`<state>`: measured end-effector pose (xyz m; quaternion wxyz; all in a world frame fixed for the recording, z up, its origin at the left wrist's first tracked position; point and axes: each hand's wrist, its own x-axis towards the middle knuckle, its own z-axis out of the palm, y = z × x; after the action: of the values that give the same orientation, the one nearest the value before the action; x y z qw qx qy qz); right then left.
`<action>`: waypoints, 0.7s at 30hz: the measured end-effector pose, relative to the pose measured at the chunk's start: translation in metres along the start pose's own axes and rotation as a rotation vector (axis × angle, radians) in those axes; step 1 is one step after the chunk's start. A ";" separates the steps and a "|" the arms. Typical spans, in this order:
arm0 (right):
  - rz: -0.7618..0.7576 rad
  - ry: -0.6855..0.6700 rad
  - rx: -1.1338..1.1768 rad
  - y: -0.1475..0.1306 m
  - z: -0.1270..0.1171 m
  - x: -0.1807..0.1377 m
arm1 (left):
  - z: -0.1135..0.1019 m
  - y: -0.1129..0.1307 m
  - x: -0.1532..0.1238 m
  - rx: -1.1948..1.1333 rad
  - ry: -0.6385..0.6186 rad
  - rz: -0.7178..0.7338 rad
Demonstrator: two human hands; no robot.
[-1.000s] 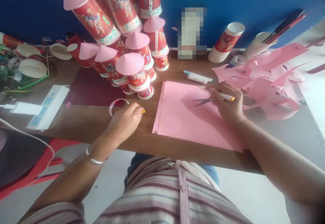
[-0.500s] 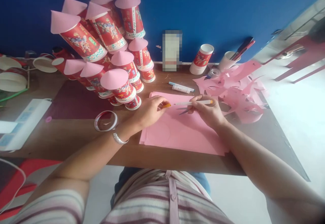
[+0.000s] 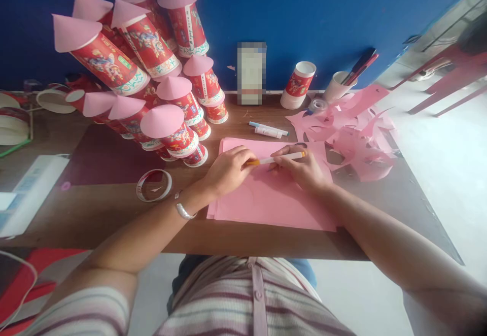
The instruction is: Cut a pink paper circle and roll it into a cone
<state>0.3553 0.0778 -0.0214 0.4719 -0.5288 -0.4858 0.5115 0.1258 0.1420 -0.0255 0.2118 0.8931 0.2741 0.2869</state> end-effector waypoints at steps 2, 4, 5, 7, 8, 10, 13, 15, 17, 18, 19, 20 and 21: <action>-0.006 0.003 -0.007 0.005 -0.002 0.001 | 0.001 -0.002 -0.001 0.024 0.018 0.012; -0.050 0.032 0.006 0.009 -0.006 0.002 | -0.001 -0.006 -0.002 0.036 0.029 -0.004; -0.078 0.054 0.007 0.010 -0.009 0.003 | -0.002 -0.007 -0.003 0.041 0.035 -0.016; -0.120 0.094 -0.052 0.011 -0.014 0.004 | -0.003 -0.011 -0.004 0.051 0.048 -0.025; -0.127 0.099 -0.103 0.010 -0.017 0.005 | -0.004 -0.012 -0.005 0.057 0.054 -0.015; -0.125 0.084 -0.206 0.008 -0.020 0.005 | -0.003 -0.015 -0.006 0.070 0.065 0.023; -0.145 0.038 -0.332 0.008 -0.021 0.007 | -0.001 -0.017 -0.006 0.099 0.071 0.047; -0.235 0.038 -0.459 0.012 -0.023 0.011 | -0.001 -0.016 -0.003 0.147 0.073 0.016; -0.364 0.087 -0.647 0.017 -0.025 0.018 | -0.003 -0.013 0.000 0.214 0.089 -0.013; -0.411 0.125 -0.747 0.019 -0.027 0.022 | -0.004 -0.012 0.001 0.245 0.098 -0.019; -0.443 0.153 -0.838 0.022 -0.030 0.026 | -0.006 -0.011 0.002 0.271 0.105 -0.020; -0.468 0.173 -0.924 0.024 -0.032 0.030 | -0.008 -0.010 0.002 0.288 0.108 -0.020; -0.487 0.192 -1.001 0.026 -0.035 0.034 | -0.011 -0.010 0.002 0.297 0.103 -0.024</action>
<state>0.3915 0.1093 -0.0494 0.3102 -0.6047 -0.7322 0.0448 0.1168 0.1530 -0.0220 0.0664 0.8955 0.3346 0.2860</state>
